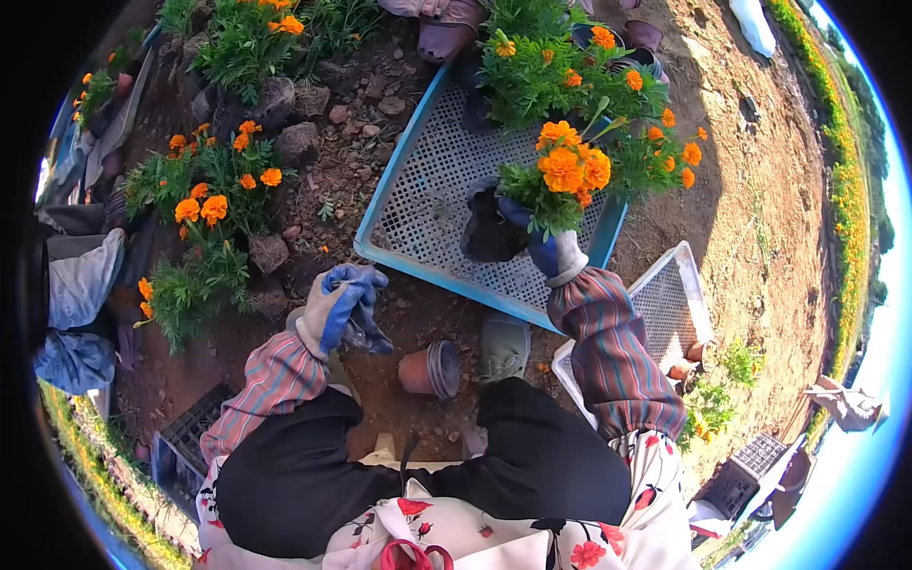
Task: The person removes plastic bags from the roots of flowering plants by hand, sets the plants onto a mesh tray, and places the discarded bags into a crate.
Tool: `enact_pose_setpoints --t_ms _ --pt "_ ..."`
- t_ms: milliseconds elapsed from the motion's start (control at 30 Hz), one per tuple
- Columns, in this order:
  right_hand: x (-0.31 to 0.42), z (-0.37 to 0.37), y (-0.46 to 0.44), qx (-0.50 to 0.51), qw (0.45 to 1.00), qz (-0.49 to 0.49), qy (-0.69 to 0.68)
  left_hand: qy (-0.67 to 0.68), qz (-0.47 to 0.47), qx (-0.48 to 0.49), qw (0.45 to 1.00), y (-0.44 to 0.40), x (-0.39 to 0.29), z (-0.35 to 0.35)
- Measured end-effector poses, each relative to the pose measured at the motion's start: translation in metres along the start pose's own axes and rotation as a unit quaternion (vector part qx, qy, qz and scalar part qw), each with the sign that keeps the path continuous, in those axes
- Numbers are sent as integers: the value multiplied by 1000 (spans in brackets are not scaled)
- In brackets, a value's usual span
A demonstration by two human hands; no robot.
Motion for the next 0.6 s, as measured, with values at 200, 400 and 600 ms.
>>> enact_pose_setpoints --t_ms 200,400,600 --pt "55 -47 31 169 942 -26 -290 12 -8 116 993 -1 -27 -26" --pt "54 -84 52 220 897 -63 -378 91 -34 158 983 11 -28 -33" --pt "51 -95 47 220 900 -59 -372 96 -113 123 981 8 -22 -19"
Point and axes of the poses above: each hand's wrist, its own y-axis away from the middle knuckle, its own z-axis out of the back of the hand, x = y × z, the point moved 2 cm from there along -y, towards the middle knuckle, and after that the axes turned 2 degrees about -z, right-handed, at the moved point
